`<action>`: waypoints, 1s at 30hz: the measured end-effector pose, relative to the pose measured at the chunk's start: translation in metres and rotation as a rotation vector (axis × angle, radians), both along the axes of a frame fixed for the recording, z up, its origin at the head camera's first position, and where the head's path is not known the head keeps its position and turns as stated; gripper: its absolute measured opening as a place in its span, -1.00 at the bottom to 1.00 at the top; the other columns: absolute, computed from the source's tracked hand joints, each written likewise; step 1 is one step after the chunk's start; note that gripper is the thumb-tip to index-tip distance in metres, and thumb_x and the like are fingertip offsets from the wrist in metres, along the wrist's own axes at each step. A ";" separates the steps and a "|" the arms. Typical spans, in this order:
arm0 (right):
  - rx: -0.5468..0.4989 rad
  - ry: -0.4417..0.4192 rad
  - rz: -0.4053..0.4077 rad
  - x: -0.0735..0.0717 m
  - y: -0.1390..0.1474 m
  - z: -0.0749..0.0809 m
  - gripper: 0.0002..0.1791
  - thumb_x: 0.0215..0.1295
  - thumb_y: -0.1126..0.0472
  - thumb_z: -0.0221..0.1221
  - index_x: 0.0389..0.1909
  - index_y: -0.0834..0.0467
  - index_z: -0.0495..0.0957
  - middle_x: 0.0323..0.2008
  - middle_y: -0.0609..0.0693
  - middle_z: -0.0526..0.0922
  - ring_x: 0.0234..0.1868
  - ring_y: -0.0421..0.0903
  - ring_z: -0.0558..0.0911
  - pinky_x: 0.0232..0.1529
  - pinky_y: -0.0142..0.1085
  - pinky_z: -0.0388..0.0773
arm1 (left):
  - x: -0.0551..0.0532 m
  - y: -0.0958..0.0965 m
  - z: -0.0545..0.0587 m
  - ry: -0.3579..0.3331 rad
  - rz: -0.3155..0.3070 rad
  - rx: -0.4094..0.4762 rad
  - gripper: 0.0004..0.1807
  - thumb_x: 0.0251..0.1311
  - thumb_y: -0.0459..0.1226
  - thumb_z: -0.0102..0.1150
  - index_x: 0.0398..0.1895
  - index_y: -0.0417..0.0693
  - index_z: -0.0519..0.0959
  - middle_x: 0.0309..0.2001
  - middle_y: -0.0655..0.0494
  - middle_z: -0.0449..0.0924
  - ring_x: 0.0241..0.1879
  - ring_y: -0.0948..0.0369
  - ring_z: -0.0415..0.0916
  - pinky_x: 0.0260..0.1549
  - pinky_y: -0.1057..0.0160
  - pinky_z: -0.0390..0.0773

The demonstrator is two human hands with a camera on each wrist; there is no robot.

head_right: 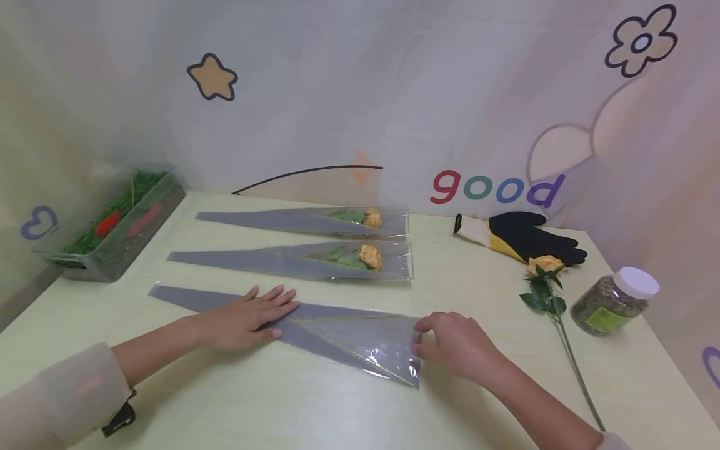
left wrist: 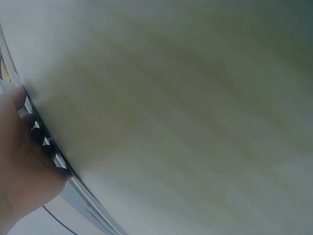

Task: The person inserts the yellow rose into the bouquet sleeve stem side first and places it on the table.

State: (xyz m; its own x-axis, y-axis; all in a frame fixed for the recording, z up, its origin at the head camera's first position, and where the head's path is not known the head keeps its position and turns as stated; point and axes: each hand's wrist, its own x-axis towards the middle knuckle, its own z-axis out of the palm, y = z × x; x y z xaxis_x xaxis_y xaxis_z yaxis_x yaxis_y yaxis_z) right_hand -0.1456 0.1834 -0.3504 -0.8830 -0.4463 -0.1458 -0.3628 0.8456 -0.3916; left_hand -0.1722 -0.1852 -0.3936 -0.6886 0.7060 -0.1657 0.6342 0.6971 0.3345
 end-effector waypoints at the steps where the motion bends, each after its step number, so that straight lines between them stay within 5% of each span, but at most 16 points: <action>1: 0.011 0.008 0.005 0.000 0.000 -0.001 -0.64 0.05 0.09 0.33 -0.15 0.20 0.62 -0.13 0.07 0.62 -0.16 0.08 0.58 -0.24 -0.06 0.49 | 0.000 0.001 -0.001 0.011 -0.002 -0.012 -0.37 0.42 -0.01 -0.27 0.45 -0.07 -0.04 0.45 0.00 -0.21 0.40 0.05 -0.34 0.25 -0.13 -0.32; 9: 0.159 0.111 0.023 -0.005 0.001 -0.011 -0.45 -0.09 -0.01 0.41 -0.06 0.15 0.58 0.00 0.12 0.51 -0.07 0.18 0.47 -0.22 0.10 0.40 | 0.001 0.007 -0.006 0.041 0.028 -0.052 -0.35 0.43 0.01 -0.34 0.46 -0.08 -0.10 0.45 0.01 -0.28 0.40 0.03 -0.40 0.25 -0.14 -0.33; 17: 0.242 0.092 0.012 -0.012 0.000 -0.014 -0.26 -0.12 -0.08 0.41 0.10 0.22 0.50 0.08 0.14 0.44 0.00 0.21 0.41 -0.19 0.09 0.39 | 0.003 0.009 -0.006 0.062 0.036 -0.046 -0.37 0.44 -0.01 -0.35 0.46 -0.09 -0.10 0.45 0.00 -0.26 0.40 0.02 -0.40 0.25 -0.15 -0.33; 24: 0.230 0.157 0.037 -0.014 -0.004 -0.014 -0.38 -0.12 0.00 0.43 -0.02 0.25 0.59 -0.10 0.09 0.54 -0.14 0.10 0.49 -0.24 -0.05 0.45 | 0.004 0.007 -0.006 0.090 0.041 -0.035 -0.37 0.44 -0.02 -0.34 0.45 -0.10 -0.07 0.45 0.01 -0.22 0.40 0.02 -0.35 0.24 -0.16 -0.31; 30: 0.097 0.037 -0.017 -0.019 -0.008 -0.014 -0.60 0.00 0.21 0.37 -0.13 0.33 0.63 -0.33 0.03 0.64 -0.45 -0.18 0.45 -0.42 -0.29 0.41 | 0.005 0.005 -0.005 0.095 0.037 -0.022 -0.37 0.44 -0.02 -0.34 0.45 -0.12 -0.06 0.45 0.00 -0.20 0.40 0.01 -0.33 0.24 -0.17 -0.30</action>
State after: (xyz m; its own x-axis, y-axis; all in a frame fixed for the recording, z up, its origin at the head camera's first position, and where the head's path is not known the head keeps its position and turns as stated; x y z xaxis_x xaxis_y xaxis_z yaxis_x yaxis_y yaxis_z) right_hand -0.1646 0.1751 -0.3649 -0.8957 -0.4168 -0.1550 -0.3609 0.8850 -0.2942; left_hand -0.1673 -0.1799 -0.3988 -0.7272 0.6770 -0.1131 0.6364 0.7268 0.2583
